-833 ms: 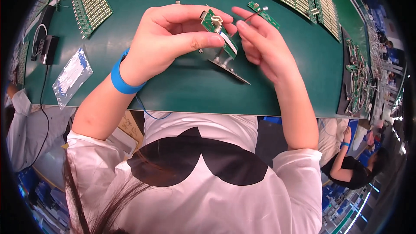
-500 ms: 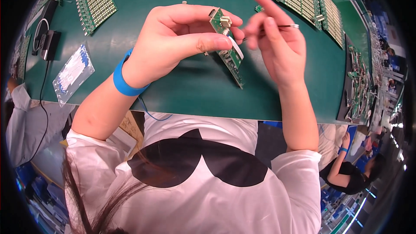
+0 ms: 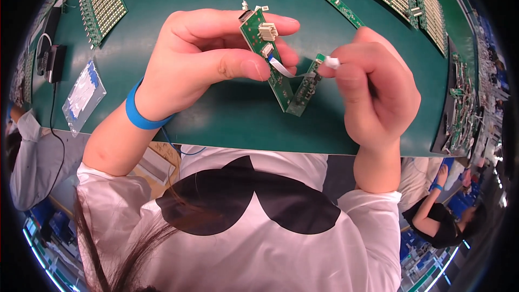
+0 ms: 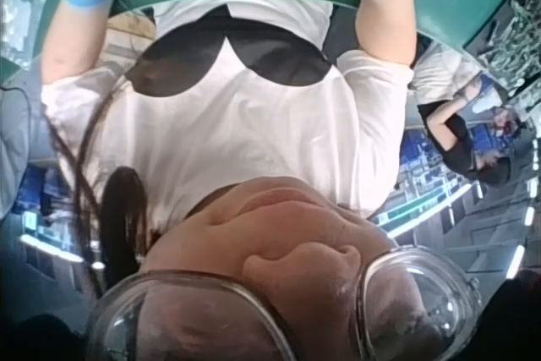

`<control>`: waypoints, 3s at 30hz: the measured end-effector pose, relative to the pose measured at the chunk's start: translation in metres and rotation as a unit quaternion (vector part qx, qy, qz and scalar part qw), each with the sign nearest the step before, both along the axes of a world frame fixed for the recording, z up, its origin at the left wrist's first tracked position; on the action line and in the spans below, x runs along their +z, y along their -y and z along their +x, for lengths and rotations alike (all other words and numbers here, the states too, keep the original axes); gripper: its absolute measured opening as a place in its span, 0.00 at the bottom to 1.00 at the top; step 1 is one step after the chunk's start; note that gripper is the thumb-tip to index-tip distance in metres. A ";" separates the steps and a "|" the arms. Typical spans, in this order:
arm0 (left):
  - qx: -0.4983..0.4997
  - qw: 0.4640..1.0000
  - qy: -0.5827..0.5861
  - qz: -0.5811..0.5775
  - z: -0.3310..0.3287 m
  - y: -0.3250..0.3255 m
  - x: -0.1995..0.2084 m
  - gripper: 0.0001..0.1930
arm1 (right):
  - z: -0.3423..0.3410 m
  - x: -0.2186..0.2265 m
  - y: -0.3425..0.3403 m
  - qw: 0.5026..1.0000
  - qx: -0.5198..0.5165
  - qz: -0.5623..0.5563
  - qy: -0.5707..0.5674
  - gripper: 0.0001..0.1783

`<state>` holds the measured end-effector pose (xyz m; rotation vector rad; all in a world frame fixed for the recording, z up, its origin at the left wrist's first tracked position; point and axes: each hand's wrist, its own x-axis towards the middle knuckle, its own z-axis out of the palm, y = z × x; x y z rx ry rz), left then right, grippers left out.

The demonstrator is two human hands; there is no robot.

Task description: The person assembles circuit boards by plugging ribbon cables and wire connectors into the boards, attaching plastic caps, and separating individual circuit boards from a panel by hand.

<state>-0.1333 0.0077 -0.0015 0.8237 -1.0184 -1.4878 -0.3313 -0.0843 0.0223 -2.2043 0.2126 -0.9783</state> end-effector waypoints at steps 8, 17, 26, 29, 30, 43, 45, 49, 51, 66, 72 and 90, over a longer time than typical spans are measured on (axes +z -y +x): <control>0.020 0.991 0.129 -0.010 -0.008 -0.001 0.007 0.23 | 0.000 -0.007 -0.006 0.989 -0.058 -0.130 -0.043 0.09; 0.030 0.976 0.187 -0.106 -0.007 -0.002 0.006 0.24 | 0.001 -0.006 -0.009 0.972 -0.089 -0.206 -0.067 0.12; 0.015 0.930 0.326 -0.171 -0.004 -0.002 0.008 0.25 | -0.001 -0.004 -0.012 0.959 -0.110 -0.247 -0.087 0.14; 0.016 0.931 0.319 -0.176 -0.004 -0.002 0.009 0.24 | -0.001 -0.003 -0.012 0.957 -0.111 -0.256 -0.080 0.15; 0.014 0.933 0.319 -0.165 -0.004 -0.002 0.010 0.24 | -0.001 -0.003 -0.012 0.956 -0.111 -0.258 -0.079 0.15; 0.017 0.954 0.262 -0.142 -0.007 -0.004 0.008 0.23 | -0.002 -0.004 -0.012 0.955 -0.113 -0.267 -0.063 0.14; 0.016 0.956 0.259 -0.138 -0.008 -0.005 0.009 0.23 | -0.002 -0.004 -0.012 0.959 -0.110 -0.253 -0.062 0.14; 0.012 0.950 0.283 -0.128 -0.007 -0.004 0.008 0.23 | -0.002 -0.005 -0.012 0.959 -0.109 -0.252 -0.065 0.14; 0.009 0.947 0.294 -0.127 -0.007 -0.004 0.008 0.23 | -0.002 -0.005 -0.011 0.960 -0.106 -0.247 -0.075 0.13; -0.001 0.932 0.342 -0.118 -0.009 -0.008 0.008 0.22 | 0.000 -0.010 -0.004 0.963 -0.064 -0.254 -0.057 0.12; 0.027 0.928 0.353 -0.117 -0.010 -0.014 0.003 0.22 | 0.005 -0.017 -0.002 0.966 -0.047 -0.248 -0.053 0.12; 0.108 0.974 0.183 0.077 -0.041 0.003 0.012 0.22 | -0.022 -0.014 0.015 0.980 -0.089 -0.037 -0.174 0.12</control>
